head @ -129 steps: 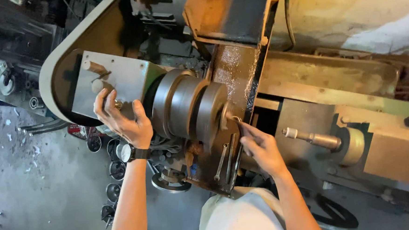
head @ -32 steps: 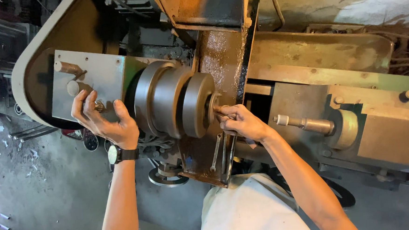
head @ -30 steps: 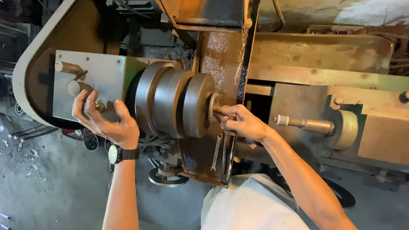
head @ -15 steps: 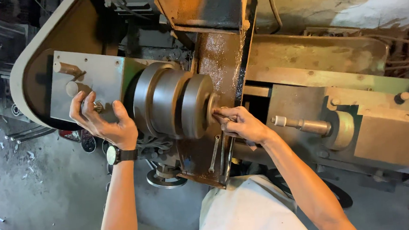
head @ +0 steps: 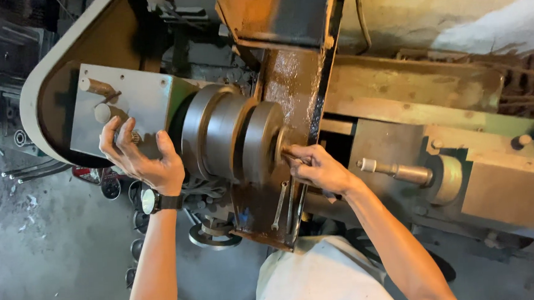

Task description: Measuring a metal part with calipers and operating a manual lathe machine.

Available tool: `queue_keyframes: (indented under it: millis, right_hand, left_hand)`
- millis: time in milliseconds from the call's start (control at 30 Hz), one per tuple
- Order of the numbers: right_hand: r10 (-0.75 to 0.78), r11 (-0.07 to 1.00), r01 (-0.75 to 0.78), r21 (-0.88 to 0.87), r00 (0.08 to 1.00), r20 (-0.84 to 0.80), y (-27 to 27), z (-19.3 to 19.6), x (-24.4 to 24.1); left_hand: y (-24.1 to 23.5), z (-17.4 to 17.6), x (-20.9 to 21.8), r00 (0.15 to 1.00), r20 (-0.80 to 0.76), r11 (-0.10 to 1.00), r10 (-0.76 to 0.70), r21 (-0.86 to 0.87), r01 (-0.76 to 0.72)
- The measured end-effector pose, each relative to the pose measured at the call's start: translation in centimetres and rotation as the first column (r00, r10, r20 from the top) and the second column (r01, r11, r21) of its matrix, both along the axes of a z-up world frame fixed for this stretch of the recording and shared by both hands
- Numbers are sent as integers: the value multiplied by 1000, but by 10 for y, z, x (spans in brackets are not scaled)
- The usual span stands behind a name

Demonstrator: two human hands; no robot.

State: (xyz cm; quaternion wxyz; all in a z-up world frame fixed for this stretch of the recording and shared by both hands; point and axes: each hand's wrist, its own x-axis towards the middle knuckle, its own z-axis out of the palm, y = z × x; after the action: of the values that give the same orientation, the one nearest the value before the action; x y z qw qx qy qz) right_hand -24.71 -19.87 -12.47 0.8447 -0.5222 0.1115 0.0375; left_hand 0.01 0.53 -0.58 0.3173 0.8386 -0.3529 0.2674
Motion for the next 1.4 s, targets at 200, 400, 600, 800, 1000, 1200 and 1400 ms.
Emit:
queue_keyframes:
  millis: [200,400,600,800,1000,1200,1400]
  right_hand:
    - [-3,999,3,32,1000,19,-4,20,5]
    - [-34,989,44,144,997,-72,-2,19,6]
    - [-24,995,25,92,1000,-9,-4,14,0]
    - [-14,998,11,63,999,52,-6,7,-1]
    - [8,1000,-8,12,1000,27,-5,-7,-1]
    - [-22,996,26,89,998,-51,-5,35,7]
    - [-16,990,17,137,1000,-6,-2,-5,1]
  left_hand:
    - [2,-3,3,1000,30,1000,3,6,-3]
    - [1,1,1,999,24,999,28,31,-29]
    - [3,-1,2,1000,20,999,22,44,-23]
    - [1,1,2,999,40,999,21,43,-22]
    - [0,2,1,999,48,999,10,37,-12]
    - [0,0,2,998,50,999,29,29,-31]
    - [0,0,2,999,33,999,35,28,-36]
